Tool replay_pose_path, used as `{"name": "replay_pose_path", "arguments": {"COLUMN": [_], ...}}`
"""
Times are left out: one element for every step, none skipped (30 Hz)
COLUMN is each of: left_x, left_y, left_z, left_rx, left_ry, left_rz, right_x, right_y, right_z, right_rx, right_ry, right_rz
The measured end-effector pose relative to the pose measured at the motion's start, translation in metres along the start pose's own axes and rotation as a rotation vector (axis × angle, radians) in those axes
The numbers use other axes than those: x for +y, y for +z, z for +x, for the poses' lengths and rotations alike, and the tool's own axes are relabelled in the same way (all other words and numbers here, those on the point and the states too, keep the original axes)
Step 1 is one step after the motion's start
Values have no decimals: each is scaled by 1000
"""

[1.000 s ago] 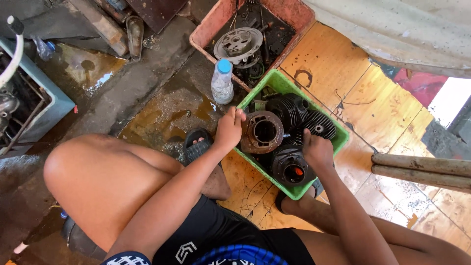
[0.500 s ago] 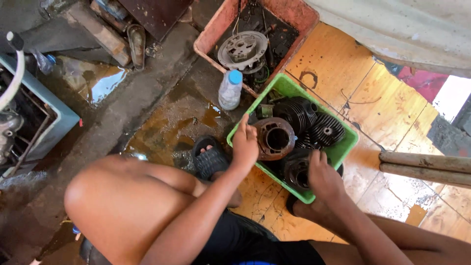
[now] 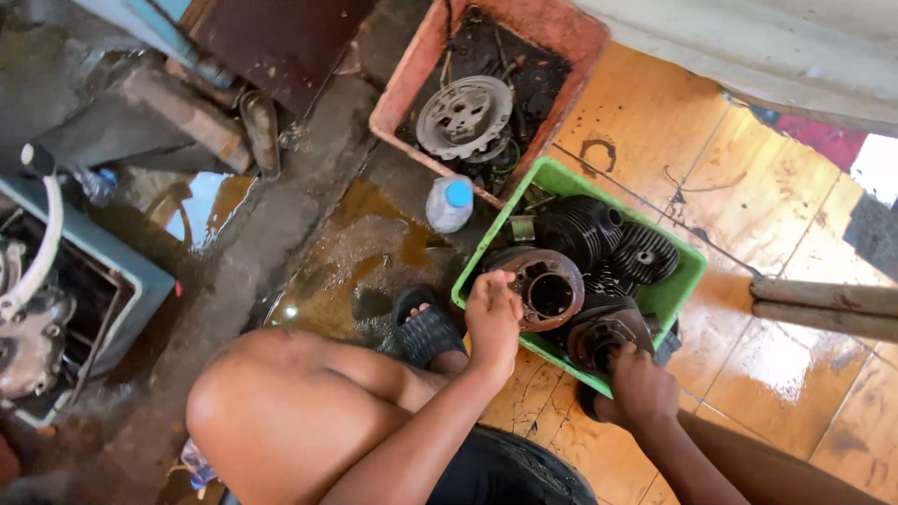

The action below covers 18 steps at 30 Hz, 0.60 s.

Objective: The person pours liquid from a plastic bottle onto engine parts in a green bin and scrubs them with a brush. They handle various metal components, including a cylinder head and a circular part, cleaning them thoroughly.

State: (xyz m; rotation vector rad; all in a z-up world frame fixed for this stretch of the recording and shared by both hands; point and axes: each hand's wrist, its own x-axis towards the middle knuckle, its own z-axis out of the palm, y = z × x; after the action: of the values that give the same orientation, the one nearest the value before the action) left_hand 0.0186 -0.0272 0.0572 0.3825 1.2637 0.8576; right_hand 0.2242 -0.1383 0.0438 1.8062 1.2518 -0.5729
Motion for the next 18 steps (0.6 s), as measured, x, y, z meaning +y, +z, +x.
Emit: {"name": "replay_pose_path", "arguments": {"left_x": [-2, -3, -8, -12, -18, -9, 0, 7, 12, 17, 22, 19, 16, 11, 9, 3, -2, -6], "left_y": [0, 2, 8, 11, 13, 16, 19, 23, 26, 25, 24, 23, 22, 22, 25, 25, 24, 20], "left_z": [-3, -5, -6, -6, -8, -11, -15, -21, -20, -21, -23, -21, -21, -22, -21, -23, -26, -30], "left_rx": [16, 26, 9, 6, 3, -11, 28, 74, 67, 40, 13, 6, -3, -13, -21, -63, -105, -103], "left_ry": [20, 43, 40, 62, 85, 85, 61, 31, 25, 6, -13, -2, 5, 8, 15, 12, 10, 11], "left_rz": [-45, -91, -81, -64, -48, -40, -60, -84, -82, -136, -191, -191, -226, -261, -263, -274, -285, -290], "right_x": [-5, -8, -5, -6, -8, -9, -11, -9, -8, -8, -9, -9, -9, -7, -4, -1, 1, 5], "right_y": [3, 6, 33, 60, 89, 95, 101, 108, 104, 100, 96, 91, 86, 84, 60, 42, 25, 36], "right_z": [4, 8, 21, 33, 45, 50, 54, 56, 53, 50, 46, 44, 40, 35, 24, 7, -10, 2], "right_rx": [75, 156, 153, 400, 646, 646, 596, 542, 538, 468, 398, 409, 372, 333, 343, 356, 367, 368], "right_ry": [-28, -50, -35, -41, -41, -27, -25, -28, -19, -29, -39, -37, -6, 26, 30, 33, 37, 35], "right_rz": [53, 106, 120, 73, 23, 31, 91, 144, 145, 143, 140, 144, 216, 287, 289, 499, 709, 705]}}
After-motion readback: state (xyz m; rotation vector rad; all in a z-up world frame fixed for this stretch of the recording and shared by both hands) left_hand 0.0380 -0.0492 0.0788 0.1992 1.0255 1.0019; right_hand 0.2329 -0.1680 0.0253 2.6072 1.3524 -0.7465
